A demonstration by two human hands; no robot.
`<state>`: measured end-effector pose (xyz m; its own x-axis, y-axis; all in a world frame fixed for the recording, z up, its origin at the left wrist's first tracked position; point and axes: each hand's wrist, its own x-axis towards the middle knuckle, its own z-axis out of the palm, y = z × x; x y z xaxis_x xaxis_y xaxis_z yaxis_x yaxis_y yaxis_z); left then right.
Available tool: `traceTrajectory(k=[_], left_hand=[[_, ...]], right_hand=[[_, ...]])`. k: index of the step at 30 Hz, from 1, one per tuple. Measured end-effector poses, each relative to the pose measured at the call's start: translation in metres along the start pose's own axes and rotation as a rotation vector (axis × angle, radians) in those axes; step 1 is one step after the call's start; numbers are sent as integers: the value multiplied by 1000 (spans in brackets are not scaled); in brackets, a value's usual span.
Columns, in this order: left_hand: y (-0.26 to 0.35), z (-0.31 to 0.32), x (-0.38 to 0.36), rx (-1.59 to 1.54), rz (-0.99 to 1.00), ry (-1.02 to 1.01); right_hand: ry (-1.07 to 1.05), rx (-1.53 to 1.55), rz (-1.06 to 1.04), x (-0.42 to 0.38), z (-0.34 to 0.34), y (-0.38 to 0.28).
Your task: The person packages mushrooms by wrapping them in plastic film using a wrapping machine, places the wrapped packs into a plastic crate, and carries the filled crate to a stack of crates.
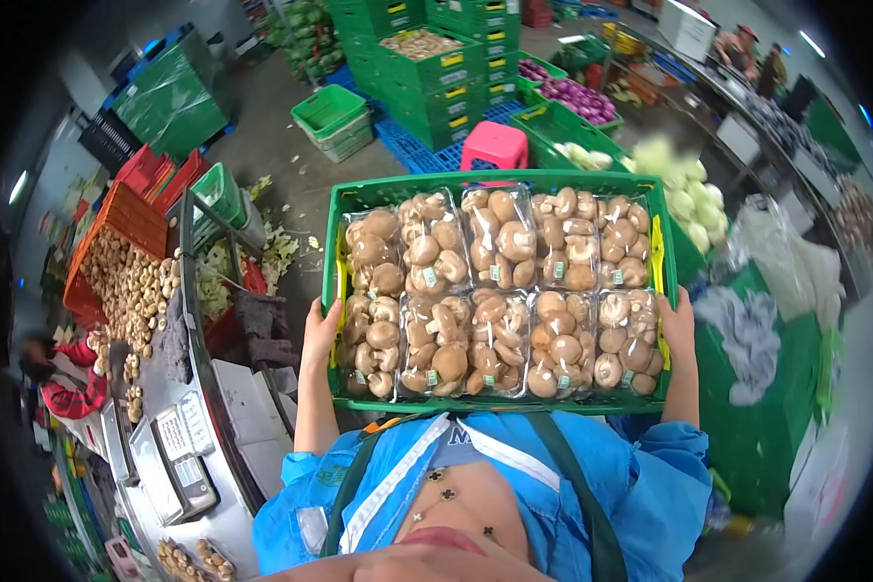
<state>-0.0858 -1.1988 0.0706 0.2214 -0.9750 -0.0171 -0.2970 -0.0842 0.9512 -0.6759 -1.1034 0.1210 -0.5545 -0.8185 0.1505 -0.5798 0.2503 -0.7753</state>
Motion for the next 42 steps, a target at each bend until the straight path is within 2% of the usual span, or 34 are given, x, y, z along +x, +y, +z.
traceTrajectory(k=[5,6,7,10,12,14,17,20,22,24,25,27,28,31,33,36,38,39,42], left_hand=[[-16,16,162,29,-26,98],[0,19,195,45,-48,99],[16,19,215,113,-39,139],[35,18,310,86,-44,101],[36,26,366,215,11,119],[45,35,418,175,2,79],[56,51,506,138,14,63],[50,70,615,100,26,58],[56,85,675,85,42,64],[53,100,758,80,33,73],[61,103,794,95,6,73],[70,109,856,74,-25,48],[66,110,866,42,-3,80],[69,119,928,-83,-18,113],[69,133,984,-87,-72,105],[76,153,1056,-155,-122,72],[90,172,1121,-224,-129,63],[99,176,1161,-285,-147,60],[127,183,1282,-313,-43,-164]], right_hand=[[-111,31,-80,153,120,-59],[-48,-35,-79,181,139,-69],[21,-104,-67,194,148,-75],[-33,-6,-110,253,192,-107],[-63,1,-52,288,215,-132],[-31,38,7,315,242,-153],[1,45,3,382,294,-143],[1,25,99,454,360,-190],[-5,23,47,504,403,-182],[20,-11,-32,589,457,-163],[36,-1,-34,621,472,-187],[-15,31,-13,674,500,-228],[16,102,-81,685,505,-225],[-35,156,-15,746,535,-274],[-16,198,-33,792,561,-287],[27,327,32,839,586,-294],[94,339,162,872,606,-307],[154,413,152,891,621,-312],[222,535,184,906,648,-365]])
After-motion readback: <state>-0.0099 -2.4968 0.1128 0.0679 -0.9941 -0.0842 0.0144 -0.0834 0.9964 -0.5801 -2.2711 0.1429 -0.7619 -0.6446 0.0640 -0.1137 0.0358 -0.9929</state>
